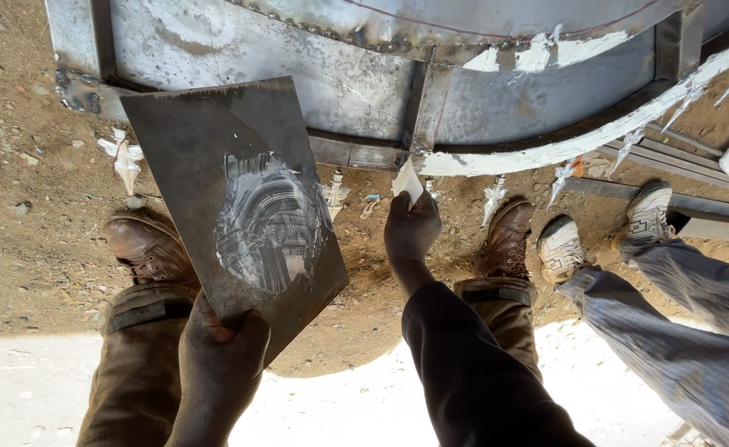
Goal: Applying white filler to the joints of a metal gate using a small spreader to prepare it for painting.
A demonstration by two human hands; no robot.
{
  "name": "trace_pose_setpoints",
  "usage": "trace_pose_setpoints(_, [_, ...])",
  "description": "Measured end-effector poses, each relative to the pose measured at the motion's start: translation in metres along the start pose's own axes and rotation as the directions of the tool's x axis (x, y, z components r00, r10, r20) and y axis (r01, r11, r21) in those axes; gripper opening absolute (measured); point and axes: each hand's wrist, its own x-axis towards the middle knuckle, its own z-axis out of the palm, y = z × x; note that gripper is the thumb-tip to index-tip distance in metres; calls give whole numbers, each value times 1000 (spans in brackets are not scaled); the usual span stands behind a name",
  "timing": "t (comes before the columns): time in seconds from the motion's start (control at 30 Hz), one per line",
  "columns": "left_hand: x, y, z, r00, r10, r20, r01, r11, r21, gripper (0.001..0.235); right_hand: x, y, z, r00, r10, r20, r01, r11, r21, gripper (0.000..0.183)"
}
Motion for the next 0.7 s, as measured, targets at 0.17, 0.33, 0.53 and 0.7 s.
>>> trace_pose_setpoints(0.17, [0,13,-13,997,-76,23,76,997,-4,37,3,-23,-7,983,171,72,-167,984,-65,23])
trace_pose_setpoints(0.33, [4,12,-24,1000,7,6,-6,999,-48,29,4,-15,-2,977,211,32,-208,974,-92,28])
trace_pose_setpoints(0.53, [5,18,-40,999,-36,25,38,997,-63,16,7,-14,23,995,-30,92,28,999,18,24])
trace_pose_setpoints(0.7, [6,21,-43,999,-42,29,45,992,-115,13,11,7,39,983,-68,173,81,994,-73,46])
